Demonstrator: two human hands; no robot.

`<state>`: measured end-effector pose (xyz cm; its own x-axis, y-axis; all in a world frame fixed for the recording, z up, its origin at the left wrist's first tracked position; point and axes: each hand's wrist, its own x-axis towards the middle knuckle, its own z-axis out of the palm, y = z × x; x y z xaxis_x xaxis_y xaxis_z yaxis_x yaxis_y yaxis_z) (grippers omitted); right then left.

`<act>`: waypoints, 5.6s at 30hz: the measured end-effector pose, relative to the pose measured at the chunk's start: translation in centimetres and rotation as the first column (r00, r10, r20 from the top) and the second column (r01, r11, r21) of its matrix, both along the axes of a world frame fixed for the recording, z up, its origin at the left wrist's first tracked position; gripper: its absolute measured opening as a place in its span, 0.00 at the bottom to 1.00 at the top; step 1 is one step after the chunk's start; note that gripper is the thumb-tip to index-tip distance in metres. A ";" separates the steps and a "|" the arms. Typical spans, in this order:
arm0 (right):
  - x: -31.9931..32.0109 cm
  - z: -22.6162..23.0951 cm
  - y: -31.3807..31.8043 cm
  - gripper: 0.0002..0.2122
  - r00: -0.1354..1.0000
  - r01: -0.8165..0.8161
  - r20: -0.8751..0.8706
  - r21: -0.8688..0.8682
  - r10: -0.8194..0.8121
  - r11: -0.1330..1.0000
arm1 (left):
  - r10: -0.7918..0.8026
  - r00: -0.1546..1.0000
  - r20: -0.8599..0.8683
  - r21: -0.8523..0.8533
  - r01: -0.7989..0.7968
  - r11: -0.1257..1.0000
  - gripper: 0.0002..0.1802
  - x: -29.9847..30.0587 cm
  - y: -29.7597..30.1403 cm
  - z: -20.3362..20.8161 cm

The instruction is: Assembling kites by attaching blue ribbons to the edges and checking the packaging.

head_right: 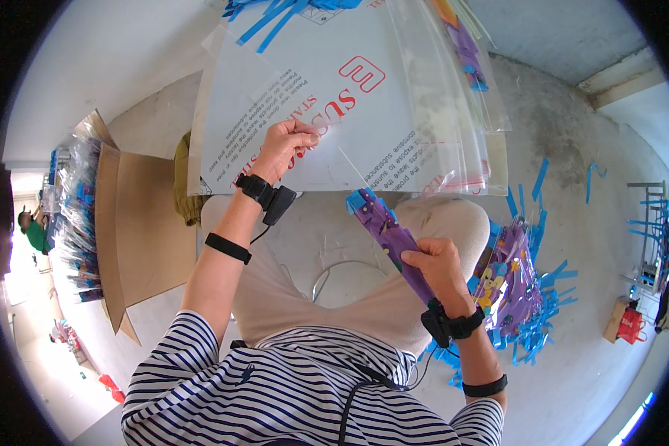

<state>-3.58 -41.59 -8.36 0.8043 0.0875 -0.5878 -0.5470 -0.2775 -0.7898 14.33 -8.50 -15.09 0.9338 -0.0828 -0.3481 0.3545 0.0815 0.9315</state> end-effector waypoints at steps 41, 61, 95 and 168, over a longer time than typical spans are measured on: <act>-0.8 -0.8 -1.0 0.09 0.989 -0.138 0.003 -0.320 0.146 0.937 | -0.407 0.878 0.252 0.783 0.062 0.618 0.16 -4.3 -4.2 -1.5; -1.0 -1.5 -1.2 0.10 0.986 -0.159 -0.005 -0.373 0.169 0.914 | -0.366 0.865 0.344 0.835 -0.104 0.540 0.16 -4.2 -4.8 -1.0; -0.3 1.2 1.1 0.11 0.982 -0.180 -0.010 -0.308 0.186 0.934 | -0.596 0.595 0.539 0.841 -0.336 0.425 0.04 -8.1 -4.6 -0.2; 2.8 -5.1 9.7 0.09 0.997 0.060 -0.055 -0.030 -0.062 0.998 | -0.062 0.943 -0.327 -0.648 -0.176 0.741 0.24 -14.3 -5.6 -1.3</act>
<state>-0.77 -31.93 -13.43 0.7732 0.0218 -0.6338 -0.6070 -0.2641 -0.7496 0.02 -14.13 -16.34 0.7964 -0.3523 -0.4915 0.5836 0.6607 0.4722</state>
